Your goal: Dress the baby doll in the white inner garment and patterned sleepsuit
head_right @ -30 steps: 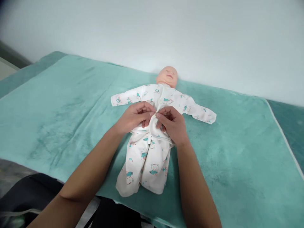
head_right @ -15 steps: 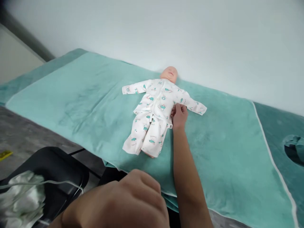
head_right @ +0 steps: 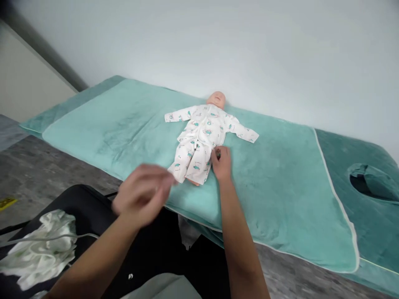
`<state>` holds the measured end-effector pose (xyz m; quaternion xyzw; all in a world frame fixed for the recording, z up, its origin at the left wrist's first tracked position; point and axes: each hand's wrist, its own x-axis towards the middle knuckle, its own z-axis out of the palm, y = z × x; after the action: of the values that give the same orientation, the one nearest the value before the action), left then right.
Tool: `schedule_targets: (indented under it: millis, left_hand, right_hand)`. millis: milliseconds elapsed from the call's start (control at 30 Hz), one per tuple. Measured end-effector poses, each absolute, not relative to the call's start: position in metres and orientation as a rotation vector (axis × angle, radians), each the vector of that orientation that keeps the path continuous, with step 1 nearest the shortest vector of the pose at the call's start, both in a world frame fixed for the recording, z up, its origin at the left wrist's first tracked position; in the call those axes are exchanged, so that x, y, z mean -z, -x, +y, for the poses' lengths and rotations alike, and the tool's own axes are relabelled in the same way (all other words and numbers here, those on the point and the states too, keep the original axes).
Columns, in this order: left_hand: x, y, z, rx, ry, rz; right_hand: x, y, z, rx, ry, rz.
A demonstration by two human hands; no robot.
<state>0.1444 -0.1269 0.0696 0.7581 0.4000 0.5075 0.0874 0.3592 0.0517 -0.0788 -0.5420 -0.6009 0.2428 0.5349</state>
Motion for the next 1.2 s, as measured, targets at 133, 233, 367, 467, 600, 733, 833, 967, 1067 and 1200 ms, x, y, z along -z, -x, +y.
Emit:
schedule_targets:
  millis: [133,233,367,467,600,733,833,967,1067,1200]
  left_hand:
    - [0.009,-0.106,-0.008,-1.517,-2.061,1.656]
    - [0.058,-0.078,0.048,-1.159,-1.937,1.954]
    - [0.083,-0.075,0.071,-0.918,-2.152,1.977]
    - [0.08,-0.084,0.082,-0.851,-2.268,1.966]
    - [0.071,-0.089,0.091,-0.768,-2.406,1.936]
    - [0.066,-0.088,0.08,-0.817,-2.402,1.968]
    - [0.066,-0.086,0.067,-0.894,-2.383,1.995]
    - [0.07,-0.085,0.061,-0.94,-2.346,2.059]
    - [0.073,-0.084,0.066,-0.995,-2.328,2.043]
    - [0.076,-0.083,0.074,-1.087,-2.392,1.904]
  right_hand:
    - [0.085,-0.355,0.043,-0.349,1.35,-1.655]
    - [0.086,-0.353,0.039,-0.286,1.442,-1.678]
    - [0.086,-0.351,0.046,-0.263,1.617,-1.584]
    - [0.083,-0.349,0.056,-0.239,1.745,-1.538]
    - [0.08,-0.346,0.061,-0.228,1.809,-1.544]
    - [0.079,-0.349,0.05,-0.225,1.746,-1.558]
    - [0.08,-0.354,0.04,-0.227,1.692,-1.545]
    - [0.085,-0.367,0.039,-0.273,1.586,-1.647]
    - [0.085,-0.379,0.045,-0.292,1.527,-1.827]
    - [0.078,-0.379,0.047,-0.14,1.543,-1.87]
